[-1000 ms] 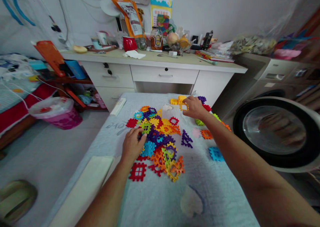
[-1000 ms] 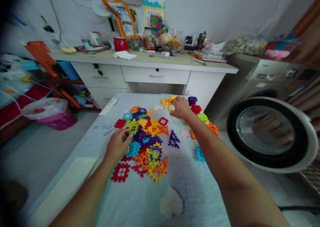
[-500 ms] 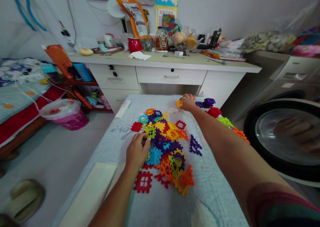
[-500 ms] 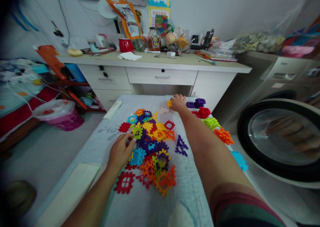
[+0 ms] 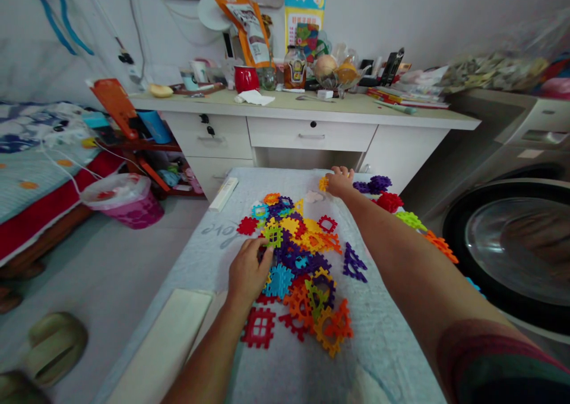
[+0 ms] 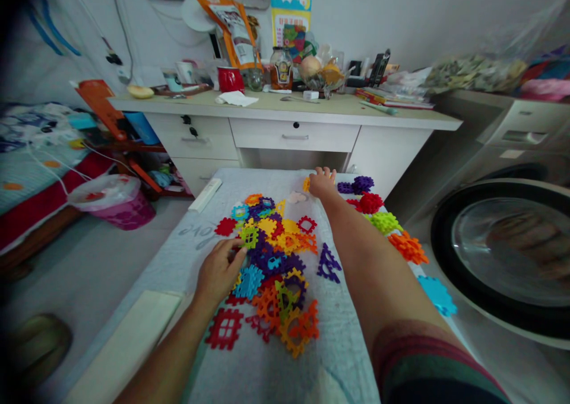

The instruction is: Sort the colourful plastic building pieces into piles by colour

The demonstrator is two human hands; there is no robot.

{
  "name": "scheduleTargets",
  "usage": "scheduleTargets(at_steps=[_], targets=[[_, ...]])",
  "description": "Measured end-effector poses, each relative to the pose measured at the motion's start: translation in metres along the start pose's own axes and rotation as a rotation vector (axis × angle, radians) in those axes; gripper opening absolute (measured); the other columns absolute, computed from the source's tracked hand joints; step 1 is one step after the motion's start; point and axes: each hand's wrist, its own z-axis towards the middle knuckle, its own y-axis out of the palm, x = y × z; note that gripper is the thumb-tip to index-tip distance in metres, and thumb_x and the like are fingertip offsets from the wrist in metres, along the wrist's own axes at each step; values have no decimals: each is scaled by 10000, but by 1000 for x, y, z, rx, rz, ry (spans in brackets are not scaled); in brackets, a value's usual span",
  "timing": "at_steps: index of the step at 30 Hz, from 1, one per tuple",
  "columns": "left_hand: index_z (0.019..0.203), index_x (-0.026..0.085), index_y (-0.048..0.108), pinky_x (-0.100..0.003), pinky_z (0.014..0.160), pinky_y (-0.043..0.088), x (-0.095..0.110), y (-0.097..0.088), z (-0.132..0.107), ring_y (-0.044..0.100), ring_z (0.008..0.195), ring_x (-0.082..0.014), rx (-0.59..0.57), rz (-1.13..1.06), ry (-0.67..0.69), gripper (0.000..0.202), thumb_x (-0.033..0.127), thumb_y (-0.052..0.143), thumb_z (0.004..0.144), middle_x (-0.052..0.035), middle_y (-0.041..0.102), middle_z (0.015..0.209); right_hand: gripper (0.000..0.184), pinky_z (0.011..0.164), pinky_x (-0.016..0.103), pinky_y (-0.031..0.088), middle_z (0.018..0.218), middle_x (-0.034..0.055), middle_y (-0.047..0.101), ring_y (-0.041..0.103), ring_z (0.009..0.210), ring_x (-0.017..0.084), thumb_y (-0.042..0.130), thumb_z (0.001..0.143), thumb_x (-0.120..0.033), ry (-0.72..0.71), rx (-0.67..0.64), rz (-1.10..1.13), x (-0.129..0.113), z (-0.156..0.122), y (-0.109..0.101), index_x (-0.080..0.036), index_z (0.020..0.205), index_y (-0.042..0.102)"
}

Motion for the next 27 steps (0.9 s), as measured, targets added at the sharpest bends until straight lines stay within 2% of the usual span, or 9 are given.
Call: scheduleTargets(at_steps=[7, 13, 17, 21, 25, 27], targets=[[985, 246, 667, -378, 860, 521, 1, 0, 0, 670, 960, -233, 2, 9, 9, 250, 420, 508, 901, -63, 696, 1012, 453, 1152, 628, 149, 1590, 104, 368, 267, 1440, 363, 494, 934, -228, 31, 63, 30, 4, -19, -7, -267, 1368, 615], [996, 241, 658, -360, 829, 520, 2, 0, 1, 671, 925, -223, 21, 7, 6, 249, 412, 512, 891, -60, 697, 1009, 415, 1095, 538, 320, 1536, 132, 432, 356, 1392, 359, 578, 907, -304, 87, 141, 238, -15, -65, -20, -248, 1312, 646], [1006, 223, 654, -360, 829, 518, 2, 0, 1, 662, 880, -212, 27, -22, 15, 271, 420, 513, 884, -64, 692, 1011, 388, 1031, 470, 420, 1434, 142, 532, 485, 1295, 320, 607, 906, -325, 46, 62, 399, -24, -102, -27, -227, 1278, 659], [987, 226, 657, -346, 815, 519, 3, 1, 0, 652, 846, -200, 43, -77, 38, 268, 432, 535, 868, -54, 688, 990, 359, 992, 347, 449, 1302, 160, 633, 600, 1144, 238, 610, 901, -222, -35, -38, 467, -19, -134, -37, -146, 1248, 660], [970, 216, 668, -362, 853, 522, 3, 3, 1, 649, 885, -208, 82, -177, 54, 247, 385, 537, 847, -63, 679, 991, 287, 809, 275, 462, 1131, 120, 714, 644, 920, 188, 593, 895, -178, -52, -129, 521, -17, -168, -50, -143, 1169, 674], [965, 209, 676, -377, 889, 519, 1, 5, 3, 648, 933, -217, 98, -245, 41, 247, 358, 529, 836, -72, 678, 1014, 214, 734, 253, 432, 1001, 81, 725, 625, 837, 170, 583, 884, -161, -121, -146, 535, -22, -185, -55, -156, 1070, 690]])
